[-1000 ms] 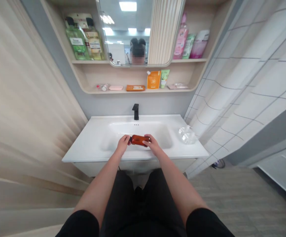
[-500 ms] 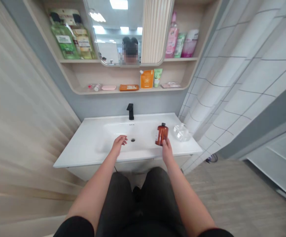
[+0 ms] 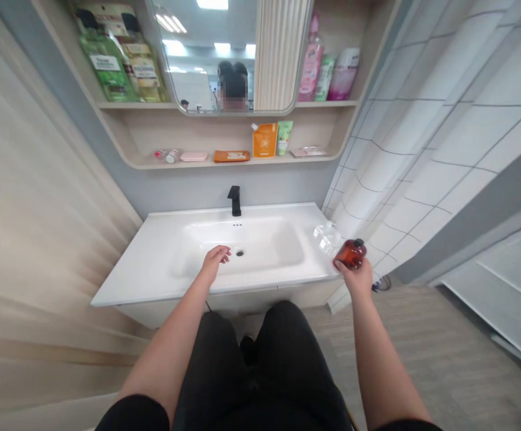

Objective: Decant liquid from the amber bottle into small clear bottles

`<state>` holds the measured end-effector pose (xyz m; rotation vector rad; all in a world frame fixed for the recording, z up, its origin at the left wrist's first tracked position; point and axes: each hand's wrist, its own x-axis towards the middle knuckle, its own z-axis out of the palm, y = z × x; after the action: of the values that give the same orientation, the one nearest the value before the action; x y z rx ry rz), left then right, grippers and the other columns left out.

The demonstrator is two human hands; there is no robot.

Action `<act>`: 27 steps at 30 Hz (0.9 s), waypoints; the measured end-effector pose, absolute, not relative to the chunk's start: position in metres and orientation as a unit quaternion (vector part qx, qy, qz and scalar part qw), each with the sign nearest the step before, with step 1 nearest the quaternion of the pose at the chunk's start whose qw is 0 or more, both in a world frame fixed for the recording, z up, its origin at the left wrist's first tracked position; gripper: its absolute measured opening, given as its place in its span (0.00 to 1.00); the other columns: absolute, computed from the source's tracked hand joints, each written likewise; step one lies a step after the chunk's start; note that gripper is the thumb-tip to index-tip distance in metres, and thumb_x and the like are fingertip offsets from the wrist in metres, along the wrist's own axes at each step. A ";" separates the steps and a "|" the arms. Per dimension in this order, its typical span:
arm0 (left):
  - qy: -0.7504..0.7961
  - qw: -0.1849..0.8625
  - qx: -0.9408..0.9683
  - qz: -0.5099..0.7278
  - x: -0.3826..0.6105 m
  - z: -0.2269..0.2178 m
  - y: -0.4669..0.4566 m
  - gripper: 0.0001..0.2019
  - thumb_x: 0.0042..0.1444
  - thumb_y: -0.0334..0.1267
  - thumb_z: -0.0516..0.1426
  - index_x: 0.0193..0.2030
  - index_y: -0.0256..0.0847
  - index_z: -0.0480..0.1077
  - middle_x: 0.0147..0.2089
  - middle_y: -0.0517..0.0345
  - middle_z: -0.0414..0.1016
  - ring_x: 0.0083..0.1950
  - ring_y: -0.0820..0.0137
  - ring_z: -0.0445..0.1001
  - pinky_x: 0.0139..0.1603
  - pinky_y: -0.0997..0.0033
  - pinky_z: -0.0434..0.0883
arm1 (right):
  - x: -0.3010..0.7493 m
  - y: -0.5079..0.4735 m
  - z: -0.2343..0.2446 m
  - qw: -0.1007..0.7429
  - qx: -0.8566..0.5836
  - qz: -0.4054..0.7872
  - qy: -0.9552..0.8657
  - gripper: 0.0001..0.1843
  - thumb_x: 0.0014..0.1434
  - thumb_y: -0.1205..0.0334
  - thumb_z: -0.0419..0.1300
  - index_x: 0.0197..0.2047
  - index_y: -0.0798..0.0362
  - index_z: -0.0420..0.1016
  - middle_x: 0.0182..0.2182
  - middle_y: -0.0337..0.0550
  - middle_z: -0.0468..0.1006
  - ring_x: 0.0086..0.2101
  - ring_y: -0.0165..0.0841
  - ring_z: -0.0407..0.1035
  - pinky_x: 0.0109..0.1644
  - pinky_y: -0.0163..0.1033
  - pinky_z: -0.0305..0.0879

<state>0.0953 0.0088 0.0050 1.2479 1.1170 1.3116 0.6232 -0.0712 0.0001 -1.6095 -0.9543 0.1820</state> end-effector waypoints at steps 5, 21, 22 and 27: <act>0.466 0.481 0.513 0.537 0.095 0.005 0.009 0.18 0.54 0.54 0.66 0.42 0.42 0.81 0.39 0.51 0.83 0.33 0.66 0.76 0.36 0.65 0.70 | 0.626 -0.055 -0.002 0.543 -0.727 0.066 -0.415 0.39 0.38 0.43 0.79 0.51 0.52 0.78 0.47 0.54 0.82 0.46 0.52 0.79 0.54 0.58 0.76; 0.467 0.485 0.515 0.531 0.096 0.007 0.006 0.17 0.52 0.50 0.66 0.42 0.40 0.80 0.37 0.53 0.81 0.33 0.68 0.74 0.37 0.66 0.68 | 0.602 -0.055 0.001 0.534 -0.762 -0.074 -0.358 0.41 0.48 0.38 0.75 0.57 0.56 0.73 0.51 0.58 0.78 0.51 0.51 0.73 0.56 0.53 0.72; 0.467 0.484 0.516 0.530 0.096 0.007 0.006 0.17 0.52 0.50 0.66 0.42 0.40 0.80 0.37 0.53 0.81 0.33 0.68 0.74 0.37 0.66 0.68 | 0.597 -0.063 0.000 0.545 -0.761 -0.100 -0.338 0.33 0.53 0.39 0.72 0.52 0.54 0.74 0.48 0.56 0.78 0.48 0.49 0.72 0.54 0.52 0.72; 0.473 0.479 0.521 0.524 0.096 0.008 0.007 0.18 0.53 0.51 0.65 0.42 0.40 0.80 0.38 0.53 0.81 0.33 0.68 0.74 0.37 0.65 0.69 | 0.585 -0.087 -0.008 0.509 -0.779 -0.046 -0.363 0.16 0.59 0.52 0.61 0.26 0.46 0.61 0.22 0.35 0.61 0.28 0.36 0.60 0.37 0.43 0.61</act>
<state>0.0963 0.0067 0.0079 1.2721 1.1546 1.2791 0.5848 -0.0867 -0.0084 -1.8762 -0.8738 -0.1097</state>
